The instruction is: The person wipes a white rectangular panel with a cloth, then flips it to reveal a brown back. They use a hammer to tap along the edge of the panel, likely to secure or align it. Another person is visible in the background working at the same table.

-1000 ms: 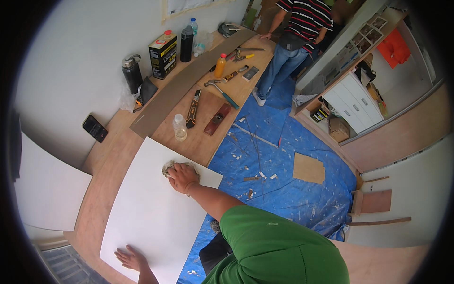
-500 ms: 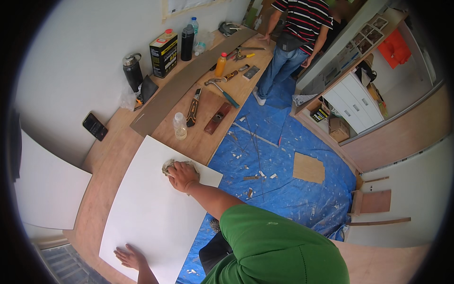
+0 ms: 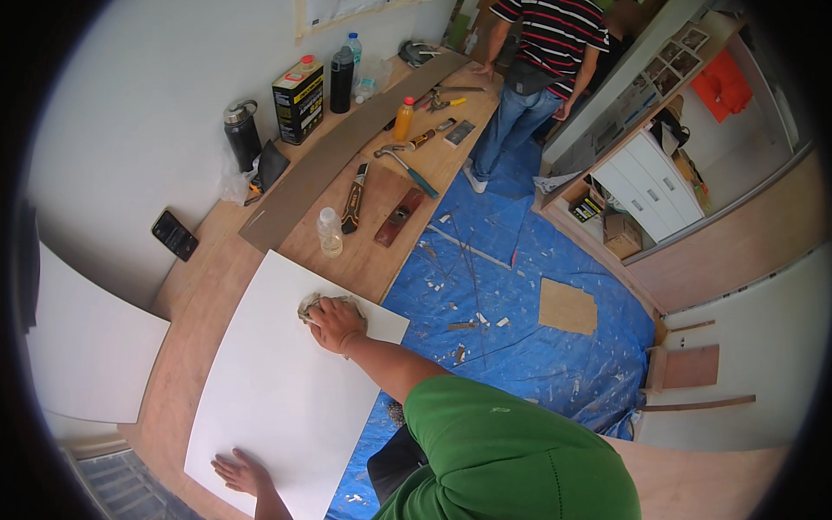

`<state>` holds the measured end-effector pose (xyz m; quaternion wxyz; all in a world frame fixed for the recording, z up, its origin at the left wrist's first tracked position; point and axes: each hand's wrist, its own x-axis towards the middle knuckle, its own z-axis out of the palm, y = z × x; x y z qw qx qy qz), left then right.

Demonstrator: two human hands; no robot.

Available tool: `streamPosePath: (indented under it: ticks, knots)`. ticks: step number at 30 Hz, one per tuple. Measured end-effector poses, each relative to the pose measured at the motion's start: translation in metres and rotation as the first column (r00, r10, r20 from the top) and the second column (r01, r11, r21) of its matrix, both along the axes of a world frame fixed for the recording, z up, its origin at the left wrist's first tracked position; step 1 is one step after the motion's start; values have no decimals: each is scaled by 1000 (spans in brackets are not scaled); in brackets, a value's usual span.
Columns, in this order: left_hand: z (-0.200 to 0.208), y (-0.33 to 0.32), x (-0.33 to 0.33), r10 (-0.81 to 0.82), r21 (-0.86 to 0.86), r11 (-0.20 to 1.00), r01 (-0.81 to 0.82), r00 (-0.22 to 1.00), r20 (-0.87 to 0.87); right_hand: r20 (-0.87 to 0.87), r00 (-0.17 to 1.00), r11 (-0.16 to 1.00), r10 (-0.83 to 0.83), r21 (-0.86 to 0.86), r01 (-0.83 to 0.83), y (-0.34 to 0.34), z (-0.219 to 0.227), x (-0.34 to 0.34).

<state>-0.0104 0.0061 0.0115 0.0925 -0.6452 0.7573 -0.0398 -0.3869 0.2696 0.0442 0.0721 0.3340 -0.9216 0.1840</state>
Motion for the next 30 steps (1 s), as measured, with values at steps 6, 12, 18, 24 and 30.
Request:
streamPosePath:
  ticks: [6,12,18,24,30]
  knots:
    - [3,1,0,-11,-11,1000,11,1000,-8,4,1000,1000,-1,-20,1,-1,-1,0]
    - [7,3,-4,-16,-20,1000,16,1000,-2,36,999,1000,-2,18,2,0,1,0]
    - [5,1,-1,-29,-28,999,28,999,-34,47,999,999,-12,33,10,-1,2,1]
    - [-1,0,3,-27,-18,999,26,999,-35,39,999,1000,-3,17,3,-1,-1,0]
    - [-1,-1,2,-23,-9,1000,23,999,-23,23,1000,1000,0,-7,0,-1,-2,-1]
